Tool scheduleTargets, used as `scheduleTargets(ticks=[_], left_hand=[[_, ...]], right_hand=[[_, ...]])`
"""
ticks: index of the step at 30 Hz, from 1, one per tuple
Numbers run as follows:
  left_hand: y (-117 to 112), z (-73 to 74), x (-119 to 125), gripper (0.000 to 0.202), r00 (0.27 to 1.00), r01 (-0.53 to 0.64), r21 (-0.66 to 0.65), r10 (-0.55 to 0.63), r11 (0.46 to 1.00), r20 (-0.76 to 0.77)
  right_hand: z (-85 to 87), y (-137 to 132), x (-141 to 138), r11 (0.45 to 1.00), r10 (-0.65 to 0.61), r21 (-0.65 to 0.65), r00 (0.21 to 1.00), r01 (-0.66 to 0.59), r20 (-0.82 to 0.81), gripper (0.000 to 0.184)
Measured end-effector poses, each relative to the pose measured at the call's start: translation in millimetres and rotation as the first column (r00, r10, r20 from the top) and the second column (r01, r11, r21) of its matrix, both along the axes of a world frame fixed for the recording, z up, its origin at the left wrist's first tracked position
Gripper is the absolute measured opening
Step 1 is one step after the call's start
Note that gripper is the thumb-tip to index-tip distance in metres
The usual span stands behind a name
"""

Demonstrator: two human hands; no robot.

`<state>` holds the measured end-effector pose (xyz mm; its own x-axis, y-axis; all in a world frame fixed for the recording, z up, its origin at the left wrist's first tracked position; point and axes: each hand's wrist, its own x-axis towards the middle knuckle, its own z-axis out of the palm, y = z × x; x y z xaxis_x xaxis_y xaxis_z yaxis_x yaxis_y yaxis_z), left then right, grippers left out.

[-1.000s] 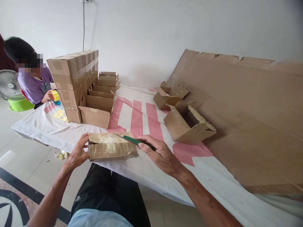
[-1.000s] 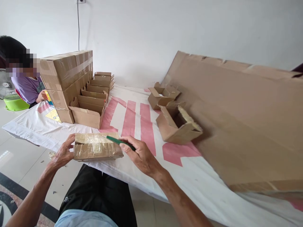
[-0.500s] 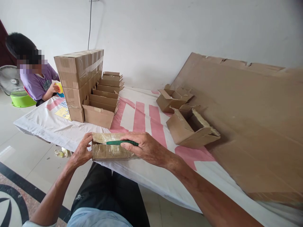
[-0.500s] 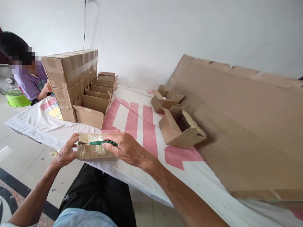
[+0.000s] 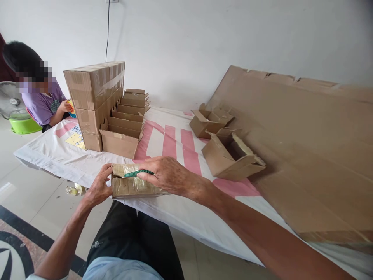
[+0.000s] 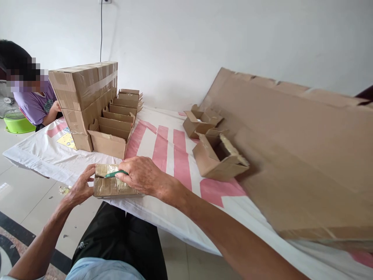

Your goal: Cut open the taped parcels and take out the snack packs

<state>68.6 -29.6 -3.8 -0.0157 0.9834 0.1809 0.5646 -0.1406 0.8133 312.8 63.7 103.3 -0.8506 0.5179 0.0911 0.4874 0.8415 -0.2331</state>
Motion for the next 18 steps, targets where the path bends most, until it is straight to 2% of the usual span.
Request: scheduleTargets(ticks=[3,7,12,15,18], left_hand=[[1.5,0.5,-1.5,0.046,1.000,-0.003,0.008,0.003,1.000,-0.018],[4.9,-0.5,-3.4,0.046,0.999,-0.002,0.023,0.003,1.000,-0.034],[9.7,1.1,-7.7,0.046,0.997,-0.003,0.005,0.004,1.000,-0.075],[11.3,4.1,-14.5,0.047,0.994,-0.010,-0.024,0.007,1.000,-0.108],[12.1,6.0,-21.7,0.050,0.993,-0.032,-0.040,0.027,0.999,-0.116]], right_hand=[[5.8,1.0,-5.7,0.997,-0.006,0.078,0.997,0.000,0.079,0.027],[10.6,4.0,-6.8,0.986,0.012,0.165,0.994,-0.029,0.106,0.030],[4.9,12.9,-2.8,0.985,0.009,0.171,0.994,-0.028,0.110,0.025],[-4.7,25.9,11.2,0.990,-0.012,0.145,0.997,0.001,0.077,0.028],[-12.5,42.4,44.8,0.995,-0.079,0.060,0.996,0.081,-0.037,0.034]])
